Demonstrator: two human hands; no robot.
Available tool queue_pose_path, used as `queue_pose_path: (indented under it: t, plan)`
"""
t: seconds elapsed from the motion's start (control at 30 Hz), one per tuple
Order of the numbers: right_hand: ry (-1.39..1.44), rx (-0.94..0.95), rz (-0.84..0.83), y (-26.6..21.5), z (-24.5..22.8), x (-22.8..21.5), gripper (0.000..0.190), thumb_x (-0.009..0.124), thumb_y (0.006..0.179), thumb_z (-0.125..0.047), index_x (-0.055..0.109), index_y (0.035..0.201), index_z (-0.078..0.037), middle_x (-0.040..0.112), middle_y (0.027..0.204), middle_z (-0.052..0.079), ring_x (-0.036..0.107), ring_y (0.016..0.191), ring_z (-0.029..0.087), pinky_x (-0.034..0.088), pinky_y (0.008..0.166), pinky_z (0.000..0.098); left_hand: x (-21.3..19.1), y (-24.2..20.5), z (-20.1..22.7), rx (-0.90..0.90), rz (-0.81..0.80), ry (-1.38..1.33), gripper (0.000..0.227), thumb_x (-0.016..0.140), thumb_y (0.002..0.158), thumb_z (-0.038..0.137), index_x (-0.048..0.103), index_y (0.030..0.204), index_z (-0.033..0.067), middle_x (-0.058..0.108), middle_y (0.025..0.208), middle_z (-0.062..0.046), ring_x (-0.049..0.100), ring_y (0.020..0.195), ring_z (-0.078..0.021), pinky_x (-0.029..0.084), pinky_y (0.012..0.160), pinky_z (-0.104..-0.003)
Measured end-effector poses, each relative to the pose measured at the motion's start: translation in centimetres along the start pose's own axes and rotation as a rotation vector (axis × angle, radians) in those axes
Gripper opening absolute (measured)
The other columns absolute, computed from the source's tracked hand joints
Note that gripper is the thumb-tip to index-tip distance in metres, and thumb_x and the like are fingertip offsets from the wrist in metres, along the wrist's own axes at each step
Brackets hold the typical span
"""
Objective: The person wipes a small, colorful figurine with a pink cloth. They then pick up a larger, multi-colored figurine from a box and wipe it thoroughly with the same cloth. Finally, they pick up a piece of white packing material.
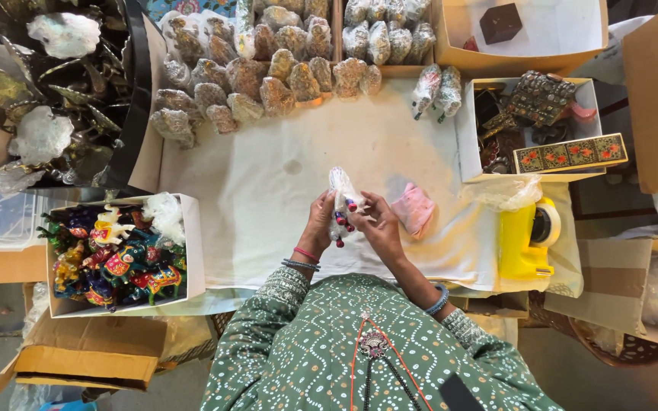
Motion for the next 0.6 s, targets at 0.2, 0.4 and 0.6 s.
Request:
queue_pose_path:
  t: [0.2,0.4,0.6]
  plan:
    - [-0.266,-0.088,0.136,0.2,-0.5,0.2,0.031,0.076,0.092,-0.004,0.064,0.12,0.003,0.072,0.094,0.005,0.069,0.081,0.009,0.056,0.068,0.0224,0.6,-0.2,0.0,-0.04,0.023,-0.011,0.041,0.066,0.099,0.039,0.063,0.121,0.0043,0.071,0.097,-0.003,0.067,0.081,-0.0111,0.058,0.069,-0.029]
    - [-0.1,0.106,-0.083,0.9,2.1,-1.2,0.019,0.068,0.099,-0.012,0.074,0.113,-0.001,0.075,0.095,0.002,0.067,0.087,0.006,0.054,0.08,0.0232,-1.1,0.2,-1.6,0.018,0.081,-0.084,0.043,0.067,0.102,0.04,0.062,0.12,0.0013,0.069,0.096,-0.005,0.068,0.08,-0.0124,0.06,0.068,-0.029]
    - [0.112,0.19,-0.289,2.7,3.9,-3.8,0.02,0.076,0.097,-0.015,0.07,0.106,0.001,0.075,0.09,0.004,0.068,0.081,0.012,0.054,0.073,0.0278,0.2,-0.7,-0.6,-0.047,0.032,0.047,0.046,0.066,0.1,0.045,0.061,0.117,0.0031,0.068,0.09,-0.005,0.066,0.072,-0.0157,0.057,0.057,-0.031]
Point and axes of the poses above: each hand's wrist, its own y-axis towards the middle knuckle, its own x-axis out of the palm, z = x × y, the point moved 1 cm from there along y, towards the middle knuckle
